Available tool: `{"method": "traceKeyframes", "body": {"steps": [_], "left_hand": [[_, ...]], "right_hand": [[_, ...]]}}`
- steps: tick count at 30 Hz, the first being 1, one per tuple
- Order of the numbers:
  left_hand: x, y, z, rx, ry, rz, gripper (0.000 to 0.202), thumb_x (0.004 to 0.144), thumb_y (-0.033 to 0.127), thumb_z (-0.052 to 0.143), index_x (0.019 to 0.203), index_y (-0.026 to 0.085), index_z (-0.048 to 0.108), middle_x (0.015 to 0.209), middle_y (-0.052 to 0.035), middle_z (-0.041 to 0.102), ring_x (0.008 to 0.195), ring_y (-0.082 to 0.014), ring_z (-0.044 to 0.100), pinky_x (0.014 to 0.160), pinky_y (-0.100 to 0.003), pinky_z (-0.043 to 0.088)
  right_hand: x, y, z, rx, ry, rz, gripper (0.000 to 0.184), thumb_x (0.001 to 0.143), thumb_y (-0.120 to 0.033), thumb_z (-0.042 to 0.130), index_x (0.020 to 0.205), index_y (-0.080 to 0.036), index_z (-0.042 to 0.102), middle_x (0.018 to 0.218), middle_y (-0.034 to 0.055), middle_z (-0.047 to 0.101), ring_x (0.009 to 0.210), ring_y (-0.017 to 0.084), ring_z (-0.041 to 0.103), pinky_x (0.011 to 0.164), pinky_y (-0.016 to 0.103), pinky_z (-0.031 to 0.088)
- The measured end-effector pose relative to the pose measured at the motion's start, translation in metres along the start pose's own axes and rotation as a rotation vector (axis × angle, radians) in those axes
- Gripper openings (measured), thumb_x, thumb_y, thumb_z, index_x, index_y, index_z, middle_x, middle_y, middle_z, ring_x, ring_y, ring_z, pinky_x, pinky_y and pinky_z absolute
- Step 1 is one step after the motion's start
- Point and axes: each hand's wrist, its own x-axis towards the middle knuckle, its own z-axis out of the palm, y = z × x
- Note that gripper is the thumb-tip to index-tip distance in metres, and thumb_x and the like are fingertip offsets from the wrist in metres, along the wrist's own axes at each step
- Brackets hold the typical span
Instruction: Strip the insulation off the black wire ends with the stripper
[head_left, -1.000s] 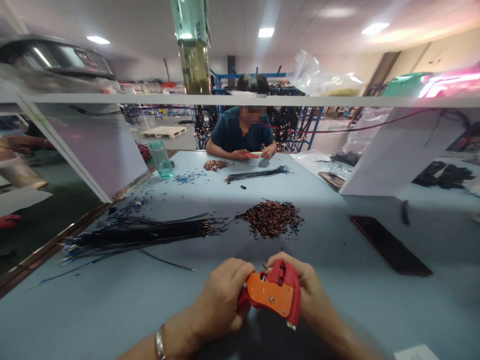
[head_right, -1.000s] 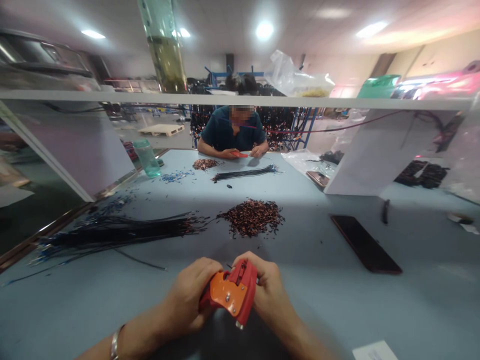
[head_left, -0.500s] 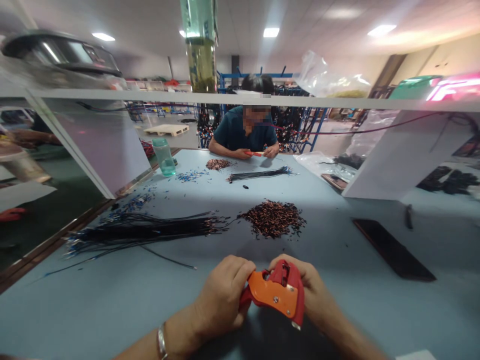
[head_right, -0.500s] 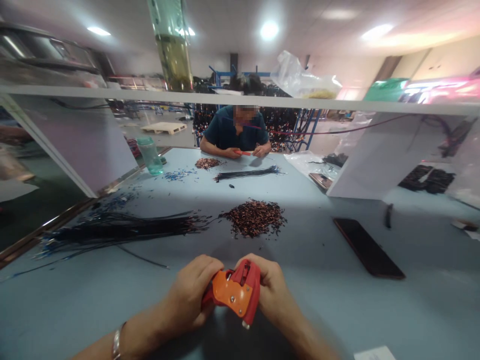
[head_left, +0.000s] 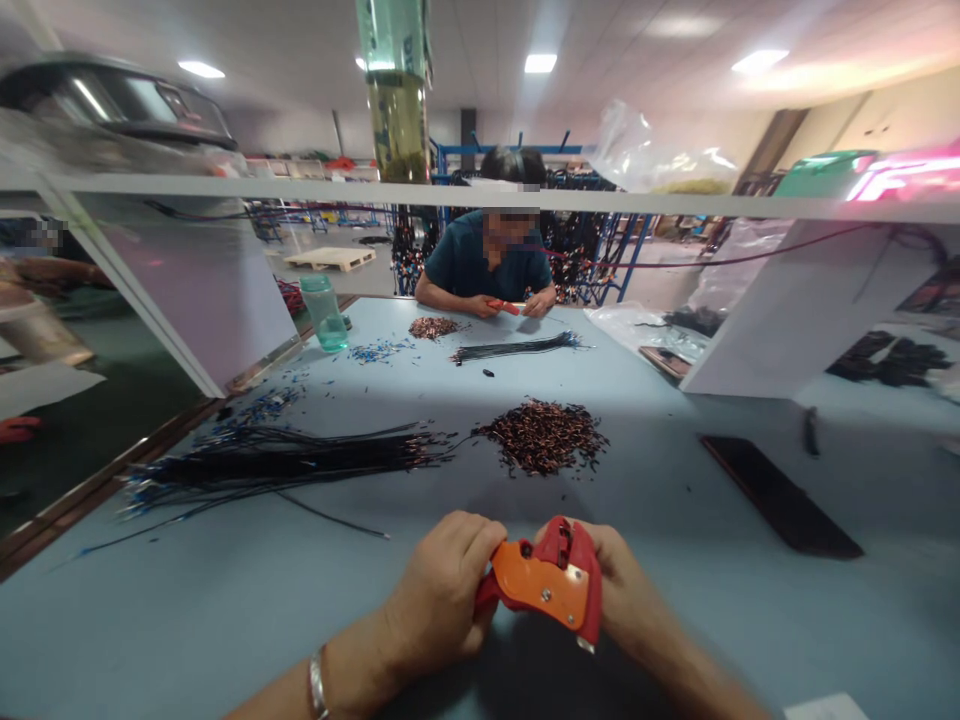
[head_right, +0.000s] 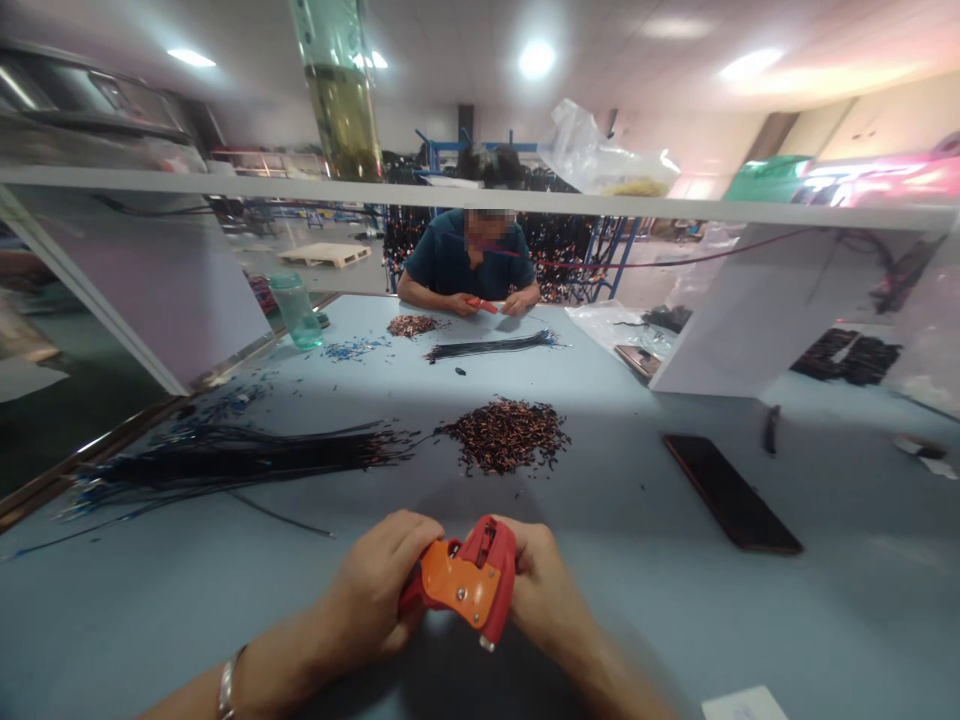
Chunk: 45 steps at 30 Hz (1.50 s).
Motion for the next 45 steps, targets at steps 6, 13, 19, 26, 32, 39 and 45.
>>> {"method": "traceKeyframes", "body": {"steps": [6, 13, 19, 26, 32, 39, 45], "left_hand": [[-0.001, 0.002, 0.000, -0.018, -0.017, -0.035, 0.035, 0.070, 0.012, 0.051, 0.105, 0.017, 0.050, 0.087, -0.0104, 0.064, 0.073, -0.0230, 0.057, 0.065, -0.034, 0.047], [-0.003, 0.002, 0.001, 0.025, -0.030, -0.055, 0.023, 0.071, 0.012, 0.050, 0.092, 0.020, 0.050, 0.073, -0.0045, 0.059, 0.062, -0.0184, 0.052, 0.056, -0.029, 0.038], [0.000, 0.003, -0.002, 0.063, -0.017, -0.036, 0.015, 0.074, 0.013, 0.049, 0.087, 0.021, 0.050, 0.068, -0.0014, 0.059, 0.056, -0.0155, 0.051, 0.053, -0.027, 0.034], [-0.001, 0.001, -0.001, 0.075, -0.041, -0.043, 0.004, 0.081, 0.018, 0.050, 0.081, 0.021, 0.048, 0.063, -0.0002, 0.058, 0.051, -0.0146, 0.050, 0.050, -0.027, 0.033], [0.000, 0.000, 0.000, 0.086, -0.007, -0.024, 0.008, 0.085, 0.021, 0.049, 0.078, 0.022, 0.046, 0.060, 0.0008, 0.056, 0.048, -0.0141, 0.048, 0.047, -0.027, 0.029], [0.001, -0.004, 0.002, 0.065, -0.034, -0.073, 0.010, 0.080, 0.017, 0.049, 0.075, 0.024, 0.042, 0.057, 0.0014, 0.057, 0.046, -0.0151, 0.050, 0.047, -0.027, 0.027], [0.010, -0.007, 0.002, -0.032, -0.100, -0.261, 0.011, 0.076, 0.014, 0.049, 0.075, 0.023, 0.043, 0.059, 0.0014, 0.056, 0.048, -0.0151, 0.048, 0.050, -0.027, 0.026]], "right_hand": [[-0.002, 0.006, 0.001, 0.013, -0.003, 0.057, 0.018, 0.071, -0.026, 0.067, 0.063, -0.016, 0.054, 0.057, -0.0040, 0.053, 0.052, 0.008, 0.044, 0.053, 0.020, 0.040], [-0.001, 0.009, 0.004, 0.015, 0.018, 0.046, 0.009, 0.073, -0.022, 0.060, 0.066, -0.016, 0.058, 0.050, -0.0052, 0.054, 0.045, 0.008, 0.045, 0.047, 0.019, 0.038], [0.000, 0.004, 0.005, 0.014, 0.011, 0.056, 0.008, 0.071, -0.020, 0.059, 0.064, -0.016, 0.059, 0.047, -0.0056, 0.056, 0.041, 0.007, 0.044, 0.043, 0.018, 0.035], [0.001, 0.000, 0.011, 0.114, 0.045, 0.123, 0.004, 0.061, -0.019, 0.053, 0.058, -0.017, 0.051, 0.042, -0.0085, 0.047, 0.034, 0.004, 0.035, 0.034, 0.015, 0.025], [0.003, 0.002, 0.014, 0.208, 0.059, 0.124, 0.004, 0.057, -0.019, 0.048, 0.057, -0.017, 0.052, 0.044, -0.0070, 0.051, 0.033, 0.003, 0.035, 0.032, 0.013, 0.027], [0.007, 0.008, 0.015, 0.294, 0.070, 0.121, 0.005, 0.061, -0.021, 0.055, 0.062, -0.016, 0.055, 0.045, -0.0058, 0.050, 0.034, 0.005, 0.037, 0.031, 0.014, 0.032], [0.014, 0.012, 0.009, 0.287, 0.096, 0.072, 0.025, 0.068, -0.036, 0.068, 0.061, -0.017, 0.053, 0.044, -0.0064, 0.046, 0.034, 0.005, 0.035, 0.033, 0.017, 0.030]]}}
